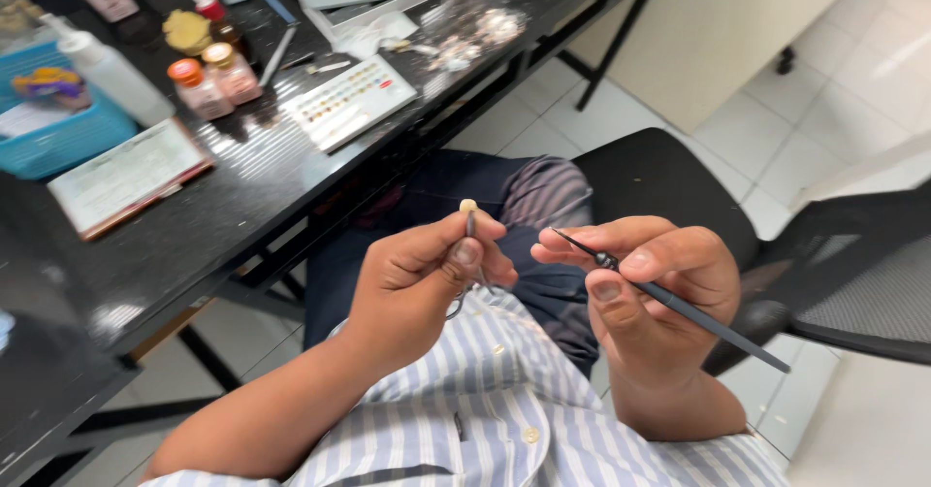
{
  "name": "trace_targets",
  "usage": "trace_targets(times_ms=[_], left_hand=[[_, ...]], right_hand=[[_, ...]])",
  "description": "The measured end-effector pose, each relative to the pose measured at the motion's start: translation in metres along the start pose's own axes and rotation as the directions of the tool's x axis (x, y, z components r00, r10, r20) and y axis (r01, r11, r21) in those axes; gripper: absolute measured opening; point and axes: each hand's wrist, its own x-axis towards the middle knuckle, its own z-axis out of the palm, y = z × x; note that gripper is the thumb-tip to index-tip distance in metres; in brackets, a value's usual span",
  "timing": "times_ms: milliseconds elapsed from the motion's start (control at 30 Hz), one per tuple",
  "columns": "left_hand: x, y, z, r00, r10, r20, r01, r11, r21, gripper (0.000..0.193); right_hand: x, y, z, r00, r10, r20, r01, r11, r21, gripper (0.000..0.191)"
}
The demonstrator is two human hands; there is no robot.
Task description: The person holds a small tooth-shaped object with a metal tool and applies paint to it using a fine brush. They repeatedly dip the brush into a color palette and apply paint to the object's surface, rotating it to access different sides.
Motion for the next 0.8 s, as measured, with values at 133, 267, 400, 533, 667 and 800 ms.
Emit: trace_targets(times_ms=[133,267,400,533,667,800], left_hand=[[-0.024,0.007,-0.020,0.997,-0.063,0.033,0.069,0.972,-0.226,0.027],[-0.043,0.007,-0.040,0.999,-0.018,0.045,0.032,0.938,-0.344,0.029],[-0.061,0.009,-0.056,0.996,-0.072,0.055,0.087,0.930,-0.358,0.034],[-0.072,0.012,-0.070,0.995,-0.064,0.079,0.091,0.907,-0.412,0.034],[-0.082,0.013,-0.082,0.995,-0.062,0.081,0.091,0.890,-0.446,0.032],[-0.092,0.012,-0.091,0.992,-0.068,0.103,0.108,0.883,-0.457,0.032]], right_hand=[[0.006,0.001,0.036,0.995,0.089,0.046,-0.089,0.996,-0.014,0.017],[0.011,0.009,0.066,0.975,0.139,0.174,-0.123,0.987,-0.104,0.020],[0.016,0.022,0.085,0.953,0.174,0.247,-0.128,0.973,-0.191,0.024],[0.021,0.034,0.096,0.930,0.198,0.310,-0.097,0.945,-0.312,0.026],[0.029,0.042,0.106,0.914,0.245,0.324,-0.079,0.890,-0.448,0.030],[0.036,0.047,0.118,0.878,0.282,0.388,-0.039,0.849,-0.527,0.037]])
